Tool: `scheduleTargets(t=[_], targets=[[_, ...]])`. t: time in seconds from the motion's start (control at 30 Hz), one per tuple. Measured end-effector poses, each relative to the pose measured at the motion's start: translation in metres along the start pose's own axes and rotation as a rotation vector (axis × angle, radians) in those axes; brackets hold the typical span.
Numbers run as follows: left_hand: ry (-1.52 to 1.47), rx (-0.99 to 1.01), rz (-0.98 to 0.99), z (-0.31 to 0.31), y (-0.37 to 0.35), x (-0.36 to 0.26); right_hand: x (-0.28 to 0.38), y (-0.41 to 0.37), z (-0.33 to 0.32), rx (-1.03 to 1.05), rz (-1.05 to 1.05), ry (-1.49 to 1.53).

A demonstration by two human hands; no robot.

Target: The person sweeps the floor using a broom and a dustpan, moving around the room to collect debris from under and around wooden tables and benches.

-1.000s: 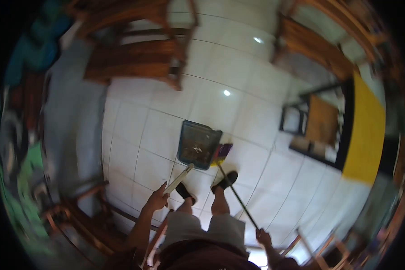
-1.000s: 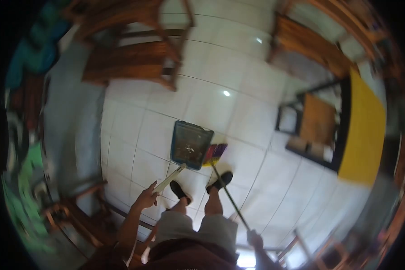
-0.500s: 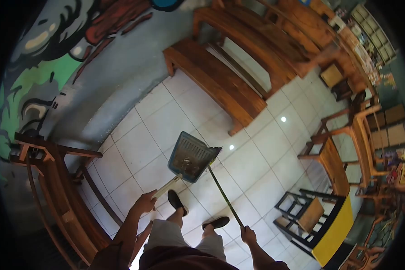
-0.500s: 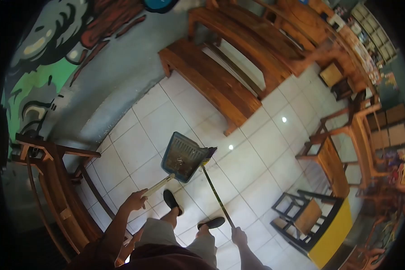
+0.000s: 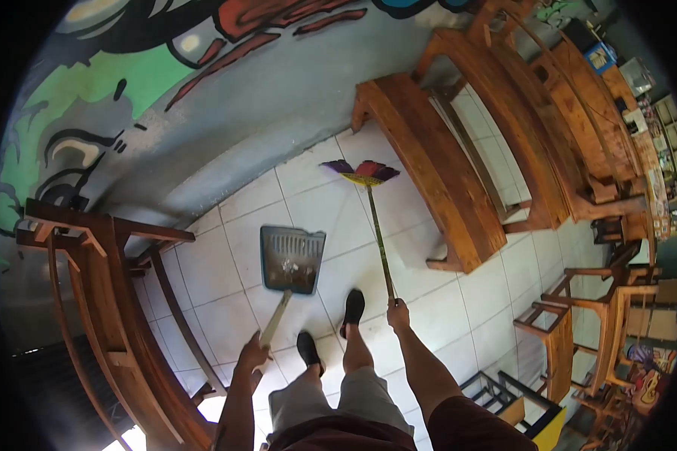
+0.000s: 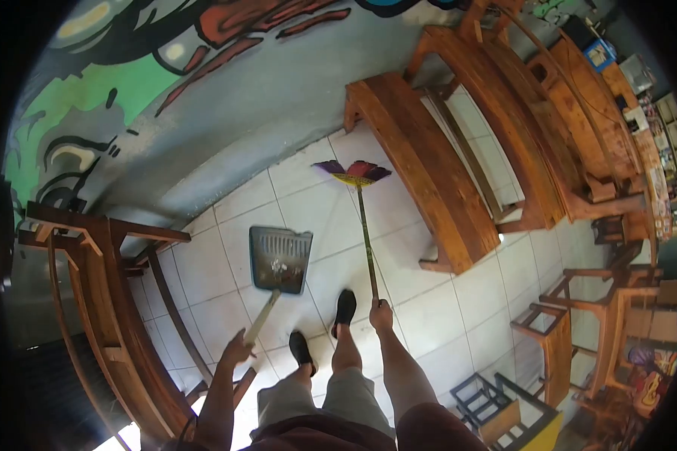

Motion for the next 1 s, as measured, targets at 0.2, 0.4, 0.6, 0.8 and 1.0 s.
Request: scheduleTargets(t=[0.2, 0.4, 0.6, 0.8, 1.0], targets=[[-0.464, 0.248, -0.357, 0.075, 0.031, 0.043, 0.091, 0.141, -0.003, 0.099, 0.140, 0.128], [-0.285, 0.502, -0.617, 0.102, 0.003, 0.009, 0.077, 0.251, 0.008, 0.256, 0.243, -0.236], [-0.453, 0.357, -0.581, 0.103, -0.033, 0.024, -0.199, -0.005, -0.023, -0.033, -1.099, -1.022], [-0.443, 0.425, -0.552, 0.143, -0.105, 0.047, -0.106, -0.062, -0.068, 0.628, -0.601, -0.914], [-0.559, 0.340, -0.597, 0.213, -0.170, 0.086, 0.063, 0.010, 0.058, 0.530, -0.879, -1.045]])
Point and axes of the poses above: each hand's wrist, its own y-axis towards the middle knuckle, its own z-axis out of the palm, x = y × z, the point moved 8 cm from there along y, towards the middle knuckle, and after that the axes turned 6 degrees about z, right-handed, at the moved point
